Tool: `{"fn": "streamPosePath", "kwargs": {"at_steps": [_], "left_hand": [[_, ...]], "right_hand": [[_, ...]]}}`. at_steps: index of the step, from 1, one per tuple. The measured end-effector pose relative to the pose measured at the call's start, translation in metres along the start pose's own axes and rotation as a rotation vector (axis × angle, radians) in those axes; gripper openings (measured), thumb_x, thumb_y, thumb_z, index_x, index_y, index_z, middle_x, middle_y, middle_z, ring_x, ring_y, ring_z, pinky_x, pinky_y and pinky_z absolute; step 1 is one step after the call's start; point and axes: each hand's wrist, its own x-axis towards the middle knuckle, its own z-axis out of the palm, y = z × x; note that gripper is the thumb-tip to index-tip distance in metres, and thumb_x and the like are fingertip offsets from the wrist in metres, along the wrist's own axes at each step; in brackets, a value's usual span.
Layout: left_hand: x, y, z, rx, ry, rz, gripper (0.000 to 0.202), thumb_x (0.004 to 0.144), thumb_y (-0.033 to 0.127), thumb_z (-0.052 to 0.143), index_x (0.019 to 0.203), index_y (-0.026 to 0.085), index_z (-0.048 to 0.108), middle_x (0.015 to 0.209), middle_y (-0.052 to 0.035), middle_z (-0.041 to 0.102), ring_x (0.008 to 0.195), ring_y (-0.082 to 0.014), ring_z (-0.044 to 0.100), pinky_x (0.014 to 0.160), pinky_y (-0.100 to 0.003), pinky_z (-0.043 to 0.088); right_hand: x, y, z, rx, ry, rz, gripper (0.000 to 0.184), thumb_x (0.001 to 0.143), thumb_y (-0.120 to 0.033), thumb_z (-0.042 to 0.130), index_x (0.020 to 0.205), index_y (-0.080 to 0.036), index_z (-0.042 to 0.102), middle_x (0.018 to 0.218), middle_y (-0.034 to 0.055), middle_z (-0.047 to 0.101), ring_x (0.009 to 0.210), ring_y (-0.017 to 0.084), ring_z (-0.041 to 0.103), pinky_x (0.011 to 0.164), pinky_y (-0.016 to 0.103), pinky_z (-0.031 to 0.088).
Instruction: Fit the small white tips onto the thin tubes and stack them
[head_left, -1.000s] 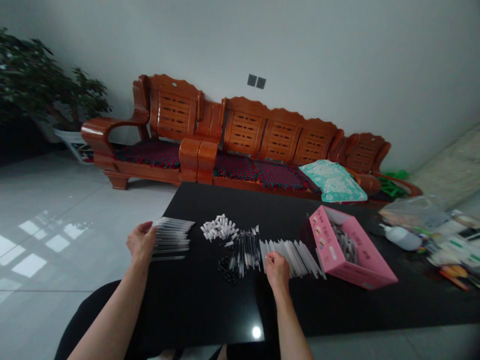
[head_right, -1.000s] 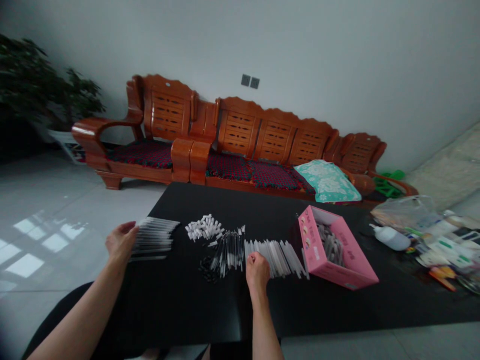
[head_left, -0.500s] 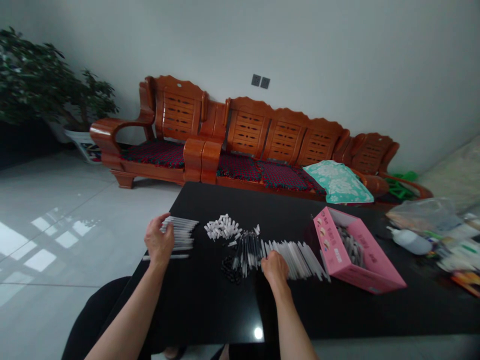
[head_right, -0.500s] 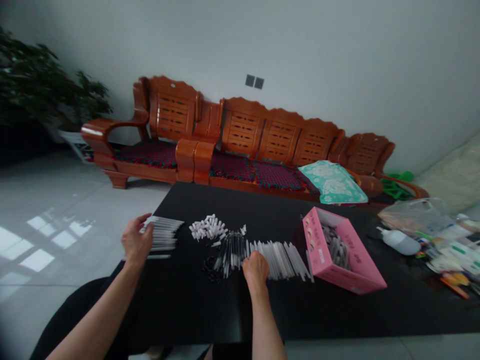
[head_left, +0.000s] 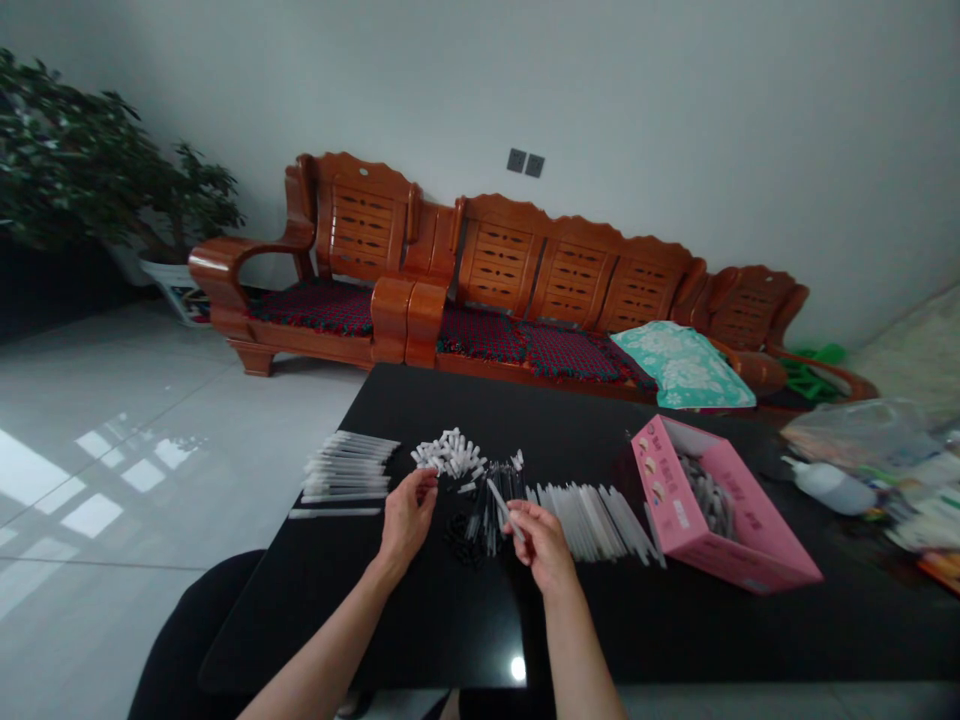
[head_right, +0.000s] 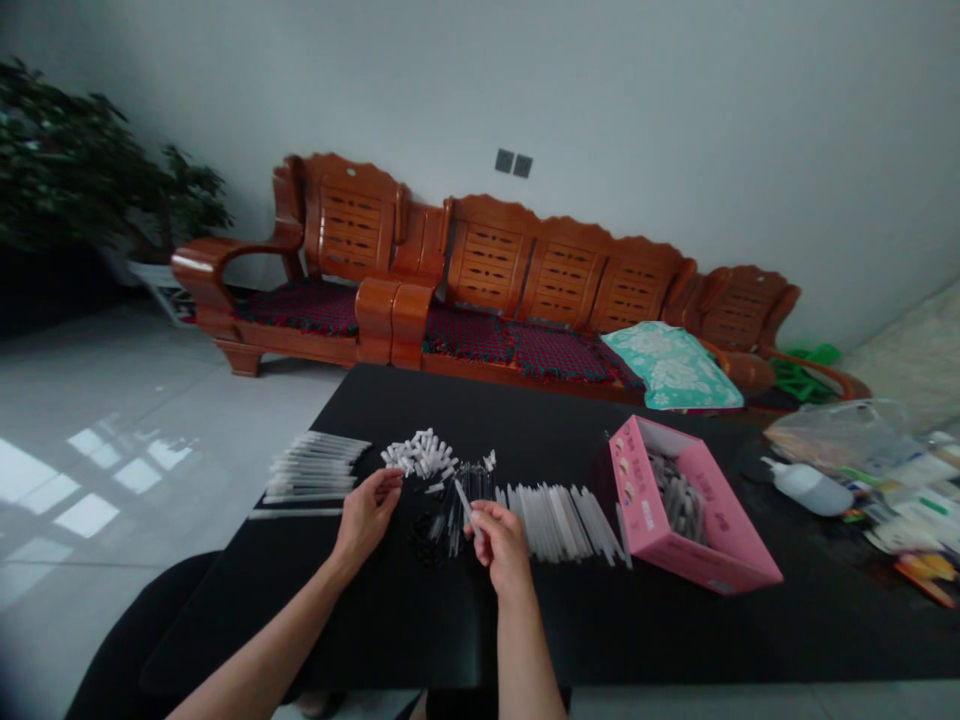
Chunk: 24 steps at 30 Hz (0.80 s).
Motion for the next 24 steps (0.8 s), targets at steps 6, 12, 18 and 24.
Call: {"fn": "streamPosePath", "kwargs": {"at_steps": [6,12,18,24], "left_hand": [[-0.008,0.008,0.023,0.031,-0.154,-0.007,0.023,0.079,0.016,0.053,0.096,0.019,0.067,0.082,-0.0031,0.069,0.072,-0.0149,0.064,0.071,-0.026,0.048],[-0.007,0.021,0.040,0.252,-0.260,0.033,0.012,0.077,0.020,0.059,0.082,0.021,0.069,0.079,-0.0020,0.068,0.071,-0.0147,0.062,0.065,-0.025,0.041],[-0.004,0.039,0.056,0.520,-0.349,0.061,0.013,0.075,0.034,0.064,0.076,0.021,0.066,0.083,-0.0050,0.067,0.078,-0.0185,0.063,0.065,-0.026,0.040],[0.001,0.046,0.065,0.619,-0.389,-0.024,0.014,0.075,0.030,0.059,0.075,0.019,0.067,0.083,-0.0095,0.070,0.082,-0.0250,0.066,0.069,-0.031,0.044]], "right_hand": [[-0.001,0.012,0.004,0.149,-0.035,0.051,0.051,0.062,-0.033,0.077,0.105,-0.011,0.063,0.063,0.0046,0.069,0.032,0.003,0.039,0.031,0.014,0.019],[0.001,0.019,0.007,0.181,0.104,0.010,0.050,0.056,-0.032,0.080,0.098,-0.011,0.064,0.060,0.0037,0.068,0.032,0.004,0.041,0.029,0.014,0.022],[0.005,0.022,0.009,0.141,0.118,0.003,0.052,0.051,-0.035,0.082,0.094,-0.009,0.066,0.057,0.0037,0.068,0.031,0.006,0.045,0.028,0.016,0.025],[0.005,0.024,0.007,0.119,0.112,0.001,0.051,0.053,-0.034,0.081,0.094,-0.010,0.066,0.058,0.0040,0.068,0.032,0.007,0.046,0.028,0.016,0.026]]}}
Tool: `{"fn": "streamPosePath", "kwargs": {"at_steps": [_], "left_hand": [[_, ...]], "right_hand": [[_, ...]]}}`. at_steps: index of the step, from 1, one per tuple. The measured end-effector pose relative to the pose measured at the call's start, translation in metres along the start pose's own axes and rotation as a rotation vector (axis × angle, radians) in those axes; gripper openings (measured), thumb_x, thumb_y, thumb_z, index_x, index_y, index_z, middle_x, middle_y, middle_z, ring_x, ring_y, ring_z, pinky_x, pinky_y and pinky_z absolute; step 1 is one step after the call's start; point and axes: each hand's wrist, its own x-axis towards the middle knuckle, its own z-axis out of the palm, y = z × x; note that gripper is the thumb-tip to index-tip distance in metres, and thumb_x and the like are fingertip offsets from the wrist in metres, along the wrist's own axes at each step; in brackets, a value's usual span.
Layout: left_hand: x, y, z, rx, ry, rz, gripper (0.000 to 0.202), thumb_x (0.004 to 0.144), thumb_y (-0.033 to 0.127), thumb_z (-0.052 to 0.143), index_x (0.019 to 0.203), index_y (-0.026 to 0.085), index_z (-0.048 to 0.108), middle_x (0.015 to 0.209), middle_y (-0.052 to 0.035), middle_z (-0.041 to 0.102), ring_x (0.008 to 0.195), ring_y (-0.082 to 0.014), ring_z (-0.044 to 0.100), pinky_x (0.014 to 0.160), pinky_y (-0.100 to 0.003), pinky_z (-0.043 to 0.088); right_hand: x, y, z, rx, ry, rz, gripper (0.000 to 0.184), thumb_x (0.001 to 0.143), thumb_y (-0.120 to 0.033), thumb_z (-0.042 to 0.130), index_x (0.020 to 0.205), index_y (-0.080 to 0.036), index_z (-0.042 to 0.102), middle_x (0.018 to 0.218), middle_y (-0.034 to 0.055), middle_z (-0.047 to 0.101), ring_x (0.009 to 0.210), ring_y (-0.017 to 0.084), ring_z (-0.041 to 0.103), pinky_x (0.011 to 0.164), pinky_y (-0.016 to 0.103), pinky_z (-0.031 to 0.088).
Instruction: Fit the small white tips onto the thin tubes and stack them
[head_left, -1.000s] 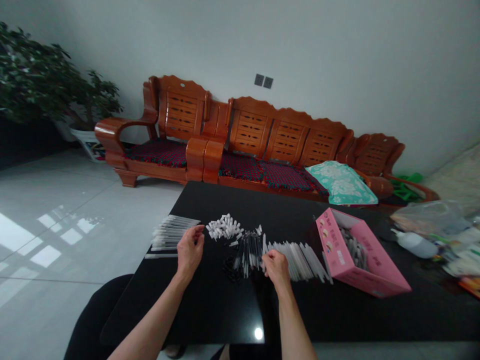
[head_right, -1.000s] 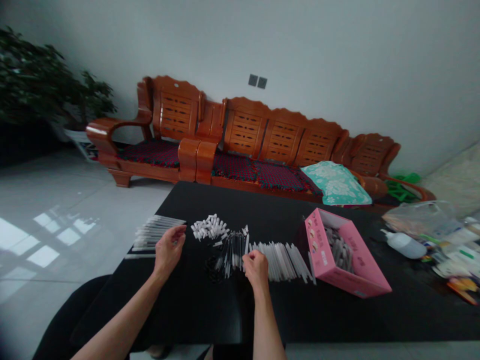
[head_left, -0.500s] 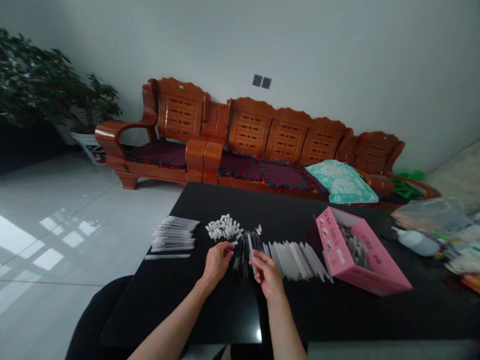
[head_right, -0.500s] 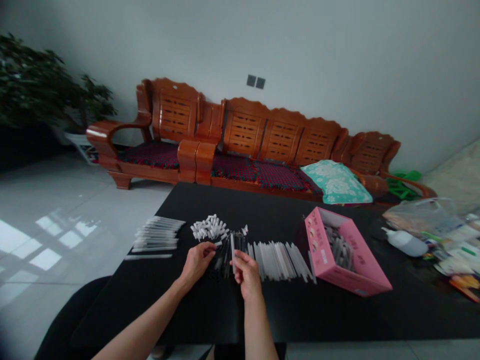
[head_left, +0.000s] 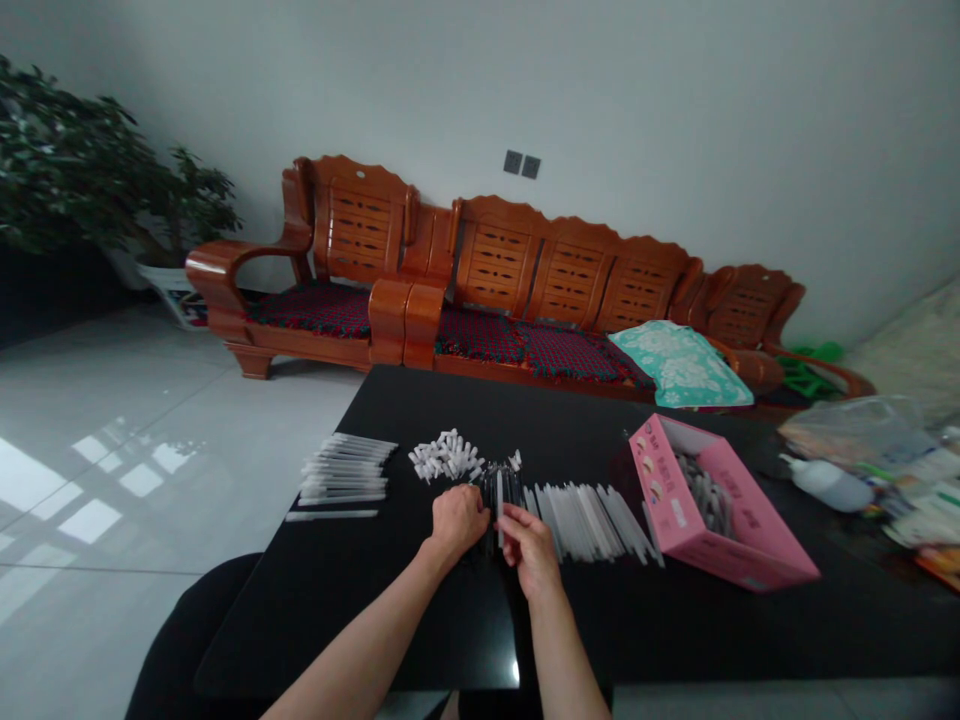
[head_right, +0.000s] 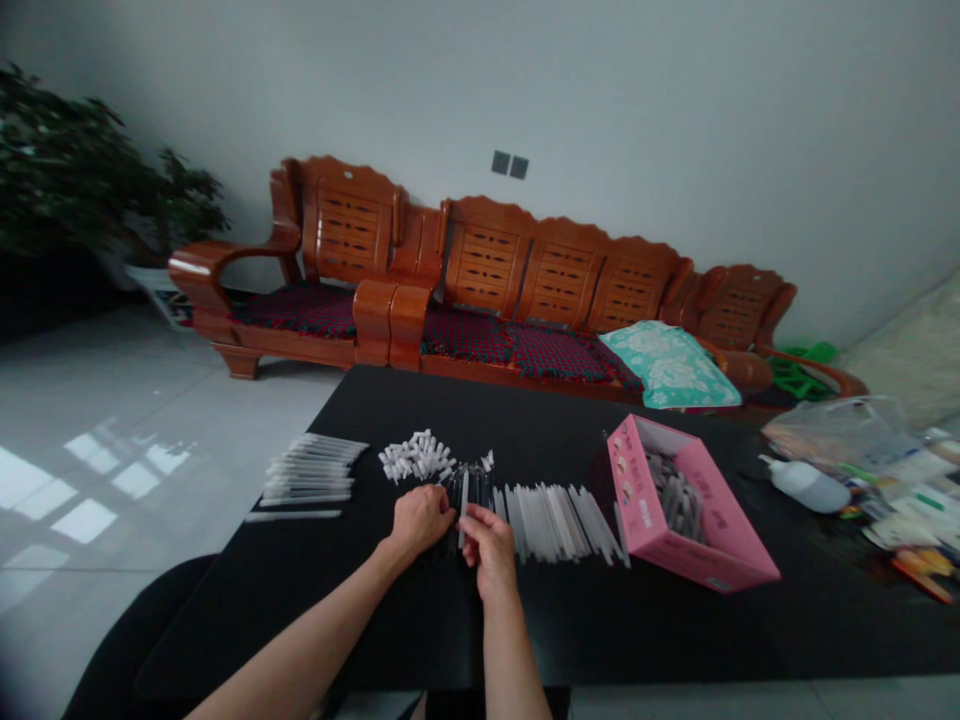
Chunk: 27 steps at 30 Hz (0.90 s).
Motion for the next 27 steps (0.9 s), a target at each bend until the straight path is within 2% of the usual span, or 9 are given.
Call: {"fn": "streamPosePath", "kwargs": {"at_steps": [7,11,14,18,21,27], "left_hand": [[0.001,-0.006,-0.010,-0.042,0.050,-0.100,0.017,0.077,0.030,0.055,0.077,0.019,0.068,0.081,-0.0106,0.071,0.080,-0.0243,0.066,0.067,-0.029,0.043],[-0.005,-0.021,-0.022,-0.129,0.141,-0.023,0.019,0.083,0.030,0.048,0.080,0.020,0.064,0.075,-0.0069,0.069,0.073,-0.0198,0.065,0.063,-0.026,0.040],[-0.013,-0.039,-0.030,-0.281,0.183,0.048,0.019,0.086,0.032,0.045,0.083,0.022,0.061,0.067,-0.0020,0.065,0.064,-0.0165,0.062,0.061,-0.024,0.039],[-0.027,-0.061,-0.034,-0.575,0.094,0.063,0.024,0.085,0.041,0.046,0.082,0.021,0.060,0.059,0.0014,0.059,0.051,-0.0137,0.054,0.051,-0.022,0.037],[-0.036,-0.068,-0.036,-0.734,0.017,0.056,0.029,0.082,0.046,0.051,0.084,0.020,0.063,0.060,0.0011,0.058,0.048,-0.0123,0.050,0.046,-0.021,0.036],[-0.042,-0.069,-0.046,-0.729,0.002,0.099,0.029,0.081,0.044,0.053,0.085,0.018,0.066,0.062,0.0002,0.059,0.051,-0.0122,0.051,0.047,-0.020,0.037]], "right_hand": [[-0.003,-0.003,0.001,0.028,-0.002,0.004,0.049,0.054,-0.033,0.081,0.094,-0.009,0.065,0.059,0.0043,0.068,0.032,0.007,0.046,0.028,0.016,0.026],[-0.003,-0.004,0.002,0.055,-0.014,0.005,0.046,0.054,-0.031,0.080,0.091,-0.009,0.067,0.059,0.0051,0.069,0.032,0.007,0.046,0.028,0.016,0.026],[-0.002,-0.008,0.003,0.098,-0.036,-0.021,0.041,0.054,-0.029,0.080,0.089,-0.009,0.068,0.060,0.0053,0.069,0.034,0.008,0.048,0.029,0.017,0.029],[0.002,-0.021,0.009,0.194,-0.047,-0.089,0.032,0.057,-0.027,0.079,0.082,-0.011,0.067,0.062,0.0054,0.070,0.038,0.010,0.054,0.032,0.018,0.035],[0.005,-0.034,0.016,0.247,-0.018,-0.162,0.029,0.060,-0.029,0.079,0.079,-0.014,0.062,0.064,0.0042,0.070,0.045,0.013,0.061,0.037,0.020,0.044],[0.007,-0.053,0.031,0.258,0.011,-0.319,0.028,0.067,-0.030,0.077,0.082,-0.016,0.058,0.068,0.0044,0.071,0.055,0.017,0.067,0.049,0.025,0.054]]}}
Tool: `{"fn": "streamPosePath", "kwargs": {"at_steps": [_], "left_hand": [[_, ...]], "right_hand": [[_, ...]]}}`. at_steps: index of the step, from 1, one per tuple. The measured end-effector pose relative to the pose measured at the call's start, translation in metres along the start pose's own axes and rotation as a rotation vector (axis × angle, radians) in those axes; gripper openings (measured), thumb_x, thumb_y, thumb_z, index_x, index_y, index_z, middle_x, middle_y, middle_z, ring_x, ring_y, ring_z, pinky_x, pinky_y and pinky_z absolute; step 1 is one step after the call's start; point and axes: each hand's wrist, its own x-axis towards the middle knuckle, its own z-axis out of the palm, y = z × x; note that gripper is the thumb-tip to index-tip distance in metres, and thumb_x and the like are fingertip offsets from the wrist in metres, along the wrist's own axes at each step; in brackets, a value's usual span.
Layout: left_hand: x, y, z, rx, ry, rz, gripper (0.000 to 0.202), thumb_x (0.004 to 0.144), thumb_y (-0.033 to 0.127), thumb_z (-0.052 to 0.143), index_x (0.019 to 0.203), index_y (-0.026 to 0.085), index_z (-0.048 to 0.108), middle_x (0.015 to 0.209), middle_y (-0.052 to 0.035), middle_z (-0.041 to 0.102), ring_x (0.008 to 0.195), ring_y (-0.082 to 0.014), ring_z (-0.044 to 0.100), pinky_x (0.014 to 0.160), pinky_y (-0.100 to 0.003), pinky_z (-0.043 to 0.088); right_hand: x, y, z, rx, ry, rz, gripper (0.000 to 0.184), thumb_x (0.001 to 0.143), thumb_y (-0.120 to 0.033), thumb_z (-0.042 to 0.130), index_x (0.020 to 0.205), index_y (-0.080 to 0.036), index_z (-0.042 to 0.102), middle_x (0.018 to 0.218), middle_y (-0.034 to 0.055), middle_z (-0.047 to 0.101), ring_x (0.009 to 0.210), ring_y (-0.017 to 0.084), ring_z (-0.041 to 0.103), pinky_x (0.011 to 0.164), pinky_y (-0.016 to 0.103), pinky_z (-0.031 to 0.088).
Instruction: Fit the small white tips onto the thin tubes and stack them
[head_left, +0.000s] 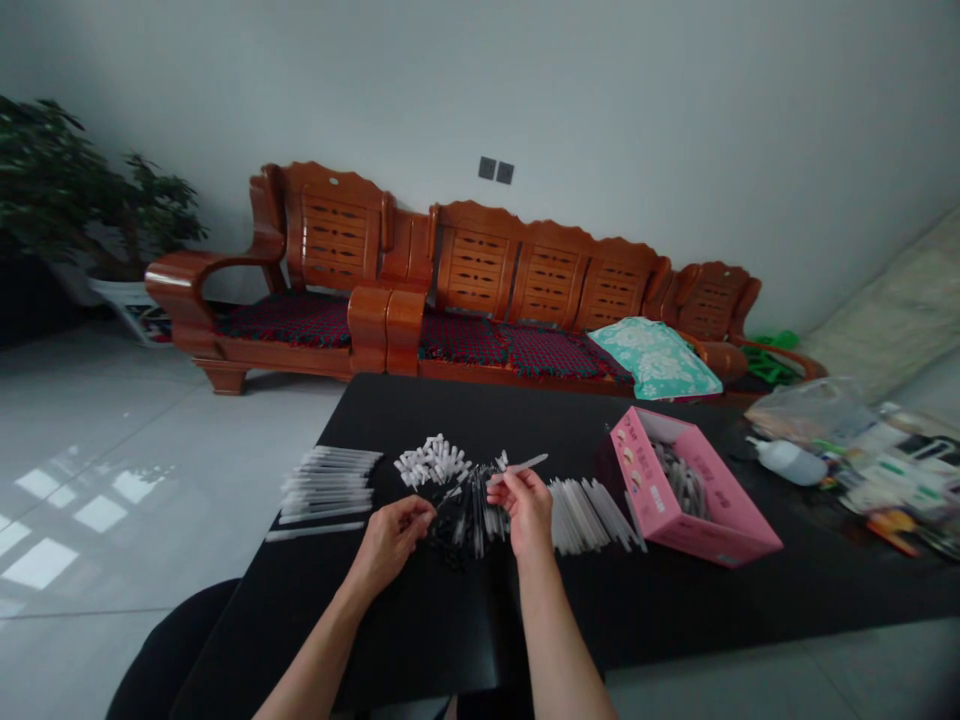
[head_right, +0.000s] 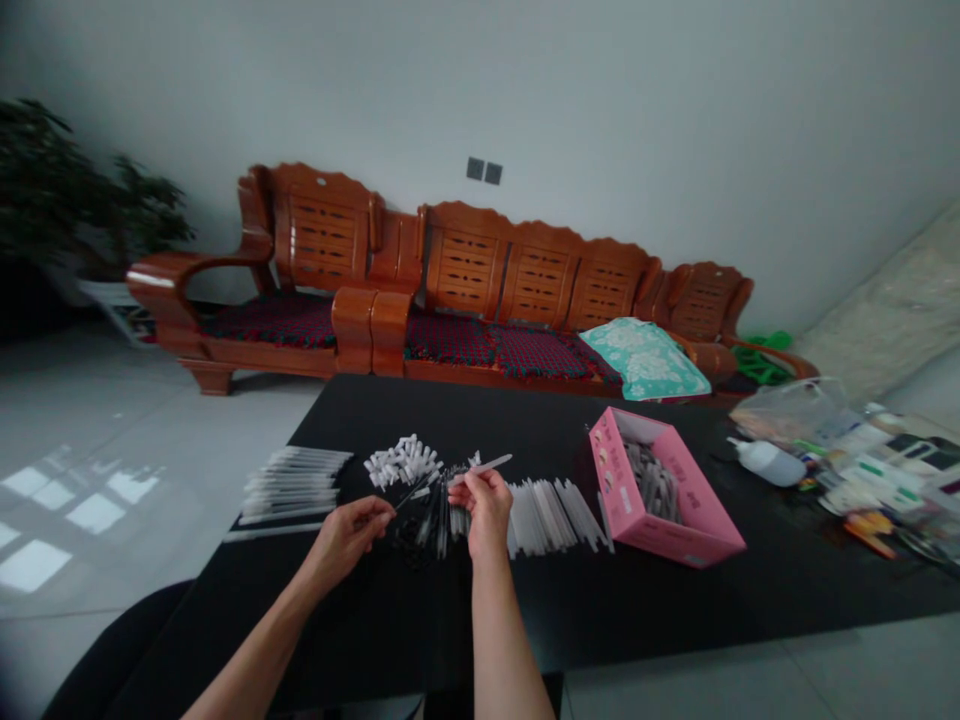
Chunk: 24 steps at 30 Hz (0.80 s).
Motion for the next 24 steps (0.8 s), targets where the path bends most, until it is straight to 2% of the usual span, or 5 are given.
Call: {"fn": "streamPosePath", "kwargs": {"at_steps": [13,20,24], "left_hand": [[-0.008,0.002,-0.002,0.051,-0.063,0.028,0.026,0.084,0.038,0.050,0.084,0.018,0.067,0.062,0.0009,0.057,0.054,-0.0120,0.050,0.050,-0.020,0.034],[-0.006,0.008,-0.002,0.050,-0.055,0.075,0.021,0.083,0.032,0.052,0.081,0.017,0.067,0.061,0.0015,0.056,0.055,-0.0111,0.049,0.051,-0.019,0.034],[-0.004,0.012,0.003,-0.027,-0.025,0.058,0.022,0.081,0.035,0.056,0.078,0.016,0.067,0.059,0.0011,0.056,0.053,-0.0105,0.048,0.048,-0.018,0.034]], "right_hand": [[0.001,-0.004,0.007,0.008,0.006,-0.058,0.028,0.069,-0.030,0.076,0.085,-0.015,0.058,0.070,0.0054,0.072,0.057,0.017,0.068,0.054,0.027,0.057],[0.000,-0.002,0.004,-0.015,-0.022,-0.025,0.029,0.068,-0.028,0.076,0.086,-0.014,0.058,0.070,0.0056,0.073,0.055,0.016,0.068,0.051,0.025,0.056],[-0.003,0.004,0.005,-0.047,-0.060,0.036,0.028,0.066,-0.029,0.076,0.083,-0.014,0.058,0.066,0.0049,0.072,0.051,0.017,0.067,0.046,0.024,0.055]]}}
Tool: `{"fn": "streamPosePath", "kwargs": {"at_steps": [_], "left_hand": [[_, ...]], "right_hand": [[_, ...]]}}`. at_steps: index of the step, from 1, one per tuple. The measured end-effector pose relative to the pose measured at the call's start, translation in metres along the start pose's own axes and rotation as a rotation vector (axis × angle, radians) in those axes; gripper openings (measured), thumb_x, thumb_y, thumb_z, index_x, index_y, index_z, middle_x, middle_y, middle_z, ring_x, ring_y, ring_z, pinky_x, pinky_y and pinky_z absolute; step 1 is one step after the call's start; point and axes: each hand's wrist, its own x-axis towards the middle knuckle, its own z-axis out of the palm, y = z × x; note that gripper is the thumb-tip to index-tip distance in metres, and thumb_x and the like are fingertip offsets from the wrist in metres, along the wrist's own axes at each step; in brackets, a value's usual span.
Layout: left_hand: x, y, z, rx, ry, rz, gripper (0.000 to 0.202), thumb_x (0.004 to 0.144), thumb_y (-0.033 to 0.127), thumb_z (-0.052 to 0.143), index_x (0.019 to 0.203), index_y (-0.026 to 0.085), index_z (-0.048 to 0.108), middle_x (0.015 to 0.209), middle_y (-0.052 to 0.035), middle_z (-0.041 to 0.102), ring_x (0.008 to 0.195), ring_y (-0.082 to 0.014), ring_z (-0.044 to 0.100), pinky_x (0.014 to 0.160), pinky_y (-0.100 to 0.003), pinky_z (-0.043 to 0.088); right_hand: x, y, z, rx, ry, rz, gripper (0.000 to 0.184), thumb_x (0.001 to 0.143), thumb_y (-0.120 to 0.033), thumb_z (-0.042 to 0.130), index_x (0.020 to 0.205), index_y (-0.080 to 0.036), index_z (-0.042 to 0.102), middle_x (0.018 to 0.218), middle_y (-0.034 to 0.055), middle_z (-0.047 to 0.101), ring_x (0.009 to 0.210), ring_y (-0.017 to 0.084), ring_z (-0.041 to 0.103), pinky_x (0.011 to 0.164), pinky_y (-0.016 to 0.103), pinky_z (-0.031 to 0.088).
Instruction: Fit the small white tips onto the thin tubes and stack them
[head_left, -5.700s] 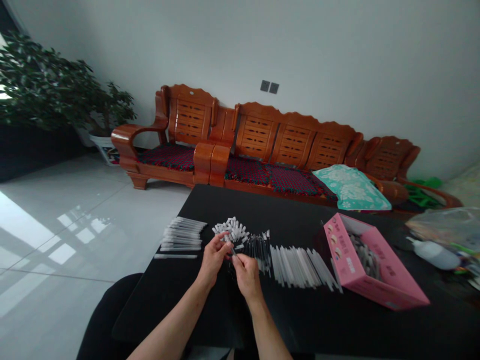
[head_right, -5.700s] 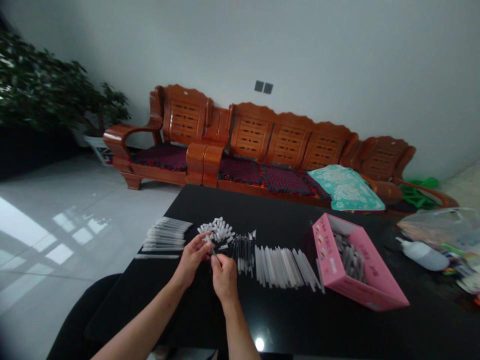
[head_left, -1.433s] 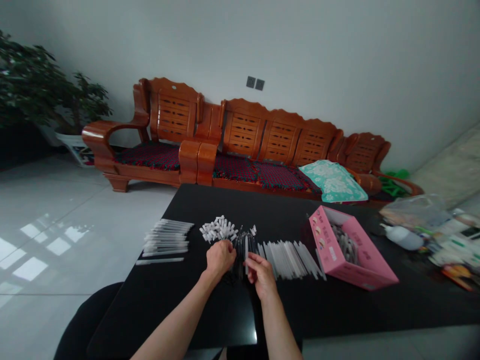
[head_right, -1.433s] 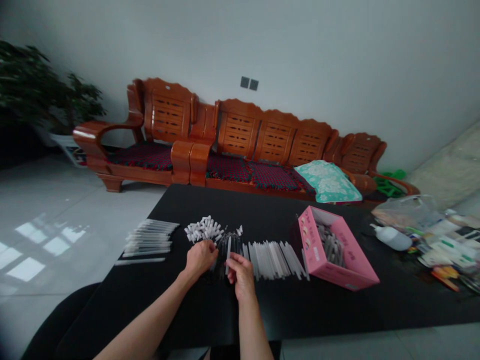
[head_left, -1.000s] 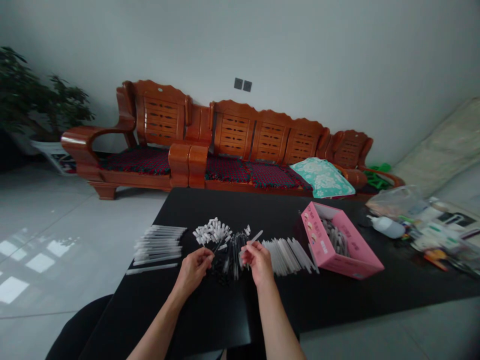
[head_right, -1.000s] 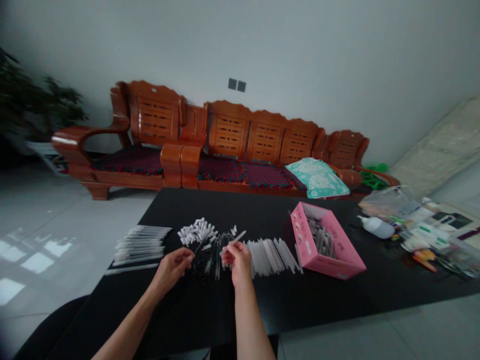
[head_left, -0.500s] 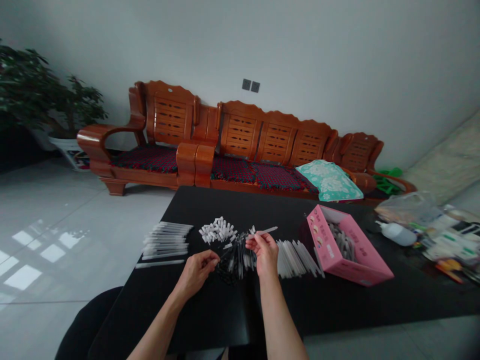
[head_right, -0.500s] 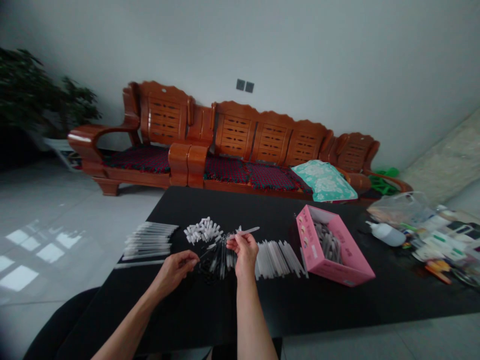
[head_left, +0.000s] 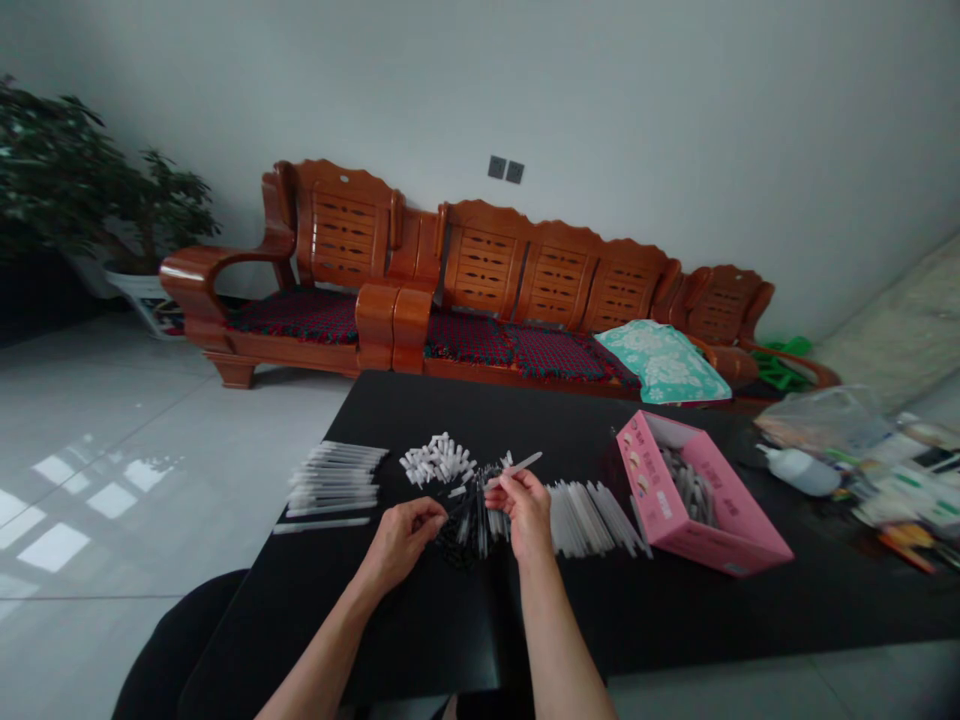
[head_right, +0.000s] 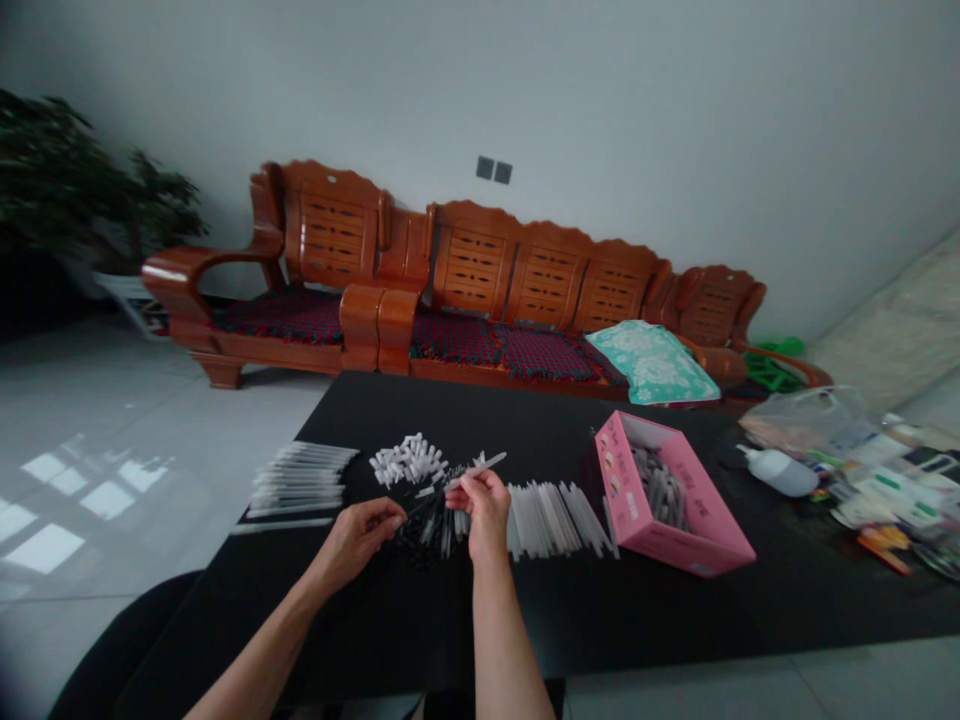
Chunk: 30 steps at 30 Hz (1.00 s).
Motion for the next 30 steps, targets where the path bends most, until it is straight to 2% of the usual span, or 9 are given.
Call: {"fn": "streamPosePath", "kwargs": {"at_steps": [5,8,14,17,22,24,27,30], "left_hand": [[0.009,0.003,0.016,-0.272,0.051,-0.111,0.025,0.074,0.038,0.065,0.084,0.015,0.064,0.057,0.0025,0.055,0.043,-0.0078,0.045,0.038,-0.015,0.033],[0.014,0.006,0.023,-0.395,0.063,-0.117,0.030,0.072,0.039,0.069,0.089,0.015,0.062,0.055,0.0042,0.054,0.039,-0.0067,0.043,0.033,-0.014,0.032],[0.017,0.009,0.028,-0.439,0.097,-0.060,0.036,0.070,0.038,0.072,0.095,0.015,0.060,0.050,0.0073,0.048,0.037,-0.0057,0.040,0.033,-0.014,0.029],[0.017,0.008,0.028,-0.428,0.121,-0.022,0.037,0.071,0.036,0.072,0.098,0.014,0.061,0.052,0.0067,0.050,0.040,-0.0056,0.041,0.038,-0.014,0.029],[0.019,0.009,0.024,-0.325,0.145,0.080,0.033,0.073,0.035,0.069,0.099,0.015,0.063,0.056,0.0048,0.053,0.048,-0.0071,0.046,0.046,-0.016,0.034],[0.021,0.006,0.018,-0.302,0.173,0.055,0.032,0.079,0.038,0.061,0.101,0.015,0.063,0.058,0.0042,0.055,0.045,-0.0071,0.045,0.044,-0.017,0.034],[0.027,-0.006,0.009,-0.199,0.295,-0.027,0.030,0.080,0.039,0.057,0.099,0.017,0.063,0.061,0.0028,0.059,0.046,-0.0088,0.049,0.044,-0.018,0.036],[0.032,-0.024,0.003,-0.021,0.337,-0.081,0.021,0.078,0.033,0.059,0.088,0.017,0.066,0.061,0.0010,0.062,0.052,-0.0129,0.057,0.050,-0.021,0.042]], "right_hand": [[-0.007,0.011,0.009,0.025,-0.075,0.144,0.029,0.064,-0.028,0.077,0.081,-0.014,0.059,0.063,0.0056,0.072,0.049,0.019,0.068,0.042,0.024,0.054],[-0.013,0.015,0.015,0.083,-0.124,0.231,0.027,0.064,-0.026,0.078,0.079,-0.013,0.059,0.064,0.0062,0.072,0.050,0.019,0.068,0.043,0.023,0.054],[-0.022,0.019,0.020,0.196,-0.205,0.317,0.018,0.068,-0.022,0.076,0.076,-0.012,0.063,0.065,0.0053,0.072,0.051,0.016,0.068,0.045,0.022,0.056],[-0.024,0.022,0.021,0.251,-0.221,0.352,0.016,0.069,-0.020,0.075,0.077,-0.012,0.064,0.064,0.0048,0.071,0.050,0.015,0.067,0.045,0.023,0.056],[-0.022,0.025,0.016,0.328,-0.152,0.459,0.007,0.071,-0.014,0.071,0.075,-0.011,0.066,0.063,0.0052,0.072,0.050,0.017,0.068,0.043,0.024,0.056],[-0.021,0.023,0.010,0.367,-0.073,0.497,0.002,0.074,-0.012,0.066,0.073,-0.011,0.066,0.063,0.0066,0.073,0.050,0.017,0.068,0.044,0.024,0.056],[-0.018,0.017,0.000,0.431,0.067,0.509,0.014,0.079,-0.008,0.059,0.066,-0.011,0.066,0.059,0.0069,0.072,0.048,0.014,0.067,0.046,0.021,0.056],[-0.018,0.011,-0.007,0.447,0.096,0.495,0.015,0.080,-0.007,0.058,0.069,-0.010,0.067,0.060,0.0077,0.072,0.048,0.015,0.068,0.045,0.022,0.056]]}}
